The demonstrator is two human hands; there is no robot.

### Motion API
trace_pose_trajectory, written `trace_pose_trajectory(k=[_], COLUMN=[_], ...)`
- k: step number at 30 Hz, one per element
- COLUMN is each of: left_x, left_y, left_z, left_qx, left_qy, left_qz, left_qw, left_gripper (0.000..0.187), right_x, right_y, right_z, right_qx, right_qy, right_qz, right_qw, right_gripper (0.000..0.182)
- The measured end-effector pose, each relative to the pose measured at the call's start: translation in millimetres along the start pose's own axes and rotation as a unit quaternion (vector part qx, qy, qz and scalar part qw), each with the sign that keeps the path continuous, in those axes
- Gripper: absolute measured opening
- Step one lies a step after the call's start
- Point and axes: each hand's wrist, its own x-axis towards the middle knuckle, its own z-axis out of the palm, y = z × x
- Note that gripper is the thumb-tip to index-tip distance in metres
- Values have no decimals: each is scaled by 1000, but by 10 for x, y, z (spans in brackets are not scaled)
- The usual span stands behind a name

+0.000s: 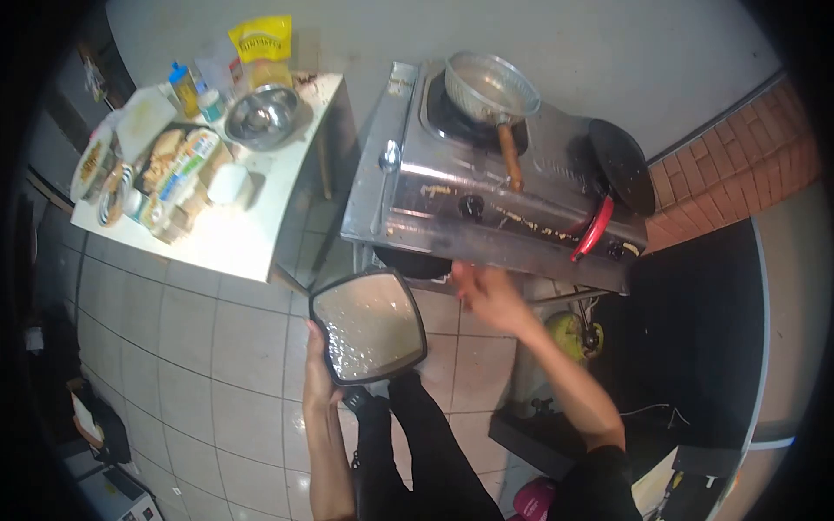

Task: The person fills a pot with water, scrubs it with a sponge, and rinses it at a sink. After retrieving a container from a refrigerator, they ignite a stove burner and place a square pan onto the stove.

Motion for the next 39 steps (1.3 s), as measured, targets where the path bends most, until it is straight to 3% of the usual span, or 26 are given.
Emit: trace_pose_trajectory(k=[2,4,6,7,9,14,17,20,21,26,28,29,30,31,34,36,37,39], left_x=[-98,-144,-238,-291,-345,-450,-435,-424,-386,84,270,429,530,648,1040,1315,1400,1581], left_y=[167,305,477,547,696,1012,1093,1234,1253,1305,1431,1356,1326,1325,1335,1393,1376,1434], left_z=[166,298,446,537,708,1056,1267,1645,1735,2157,2451,2549,2617,2698,2923,3052,3137,3298], left_qx=[7,77,101,115,137,173,198,217,250,303,381,386,385,403,428,492,512,546], left_qy=[-10,-5,-24,-13,-28,-60,-65,-56,-51,-51,11,-10,-7,-18,-25,-61,-37,-15], left_qz=[6,30,14,14,14,10,11,20,20,-1,-122,-9,-11,10,49,76,139,149], left_qw=[1000,997,995,993,990,983,978,974,967,952,916,922,923,915,902,865,847,824], left_gripper=[63,65,71,72,74,76,78,80,81,85,88,84,84,81,75,73,68,65], right_x=[-304,-544,-683,-747,-881,-993,-930,-762,-728,-440,-279,-238,-174,-17,342,544,653,870], right_y=[-128,-305,-470,-564,-879,-1065,-1155,-978,-975,-985,-1142,-1280,-1344,-1215,-1153,-1175,-1156,-1100], right_z=[67,196,315,307,200,93,-79,-218,-261,-791,-1113,-1289,-1428,-1466,-1754,-1930,-1994,-2091], right_qx=[92,169,171,181,203,313,193,138,133,85,57,70,84,66,53,59,59,52], right_qy=[-102,-147,-92,-92,-94,-41,50,84,118,149,155,151,146,198,190,185,188,191], right_qz=[-50,1,-125,-133,-51,-55,-122,-84,-84,-71,-54,-39,-25,-115,-114,-129,-139,-141], right_qw=[989,975,973,970,973,947,972,983,980,983,985,985,985,971,974,972,970,970], right_gripper=[53,50,47,47,47,47,54,60,48,40,38,37,36,28,26,24,23,22])
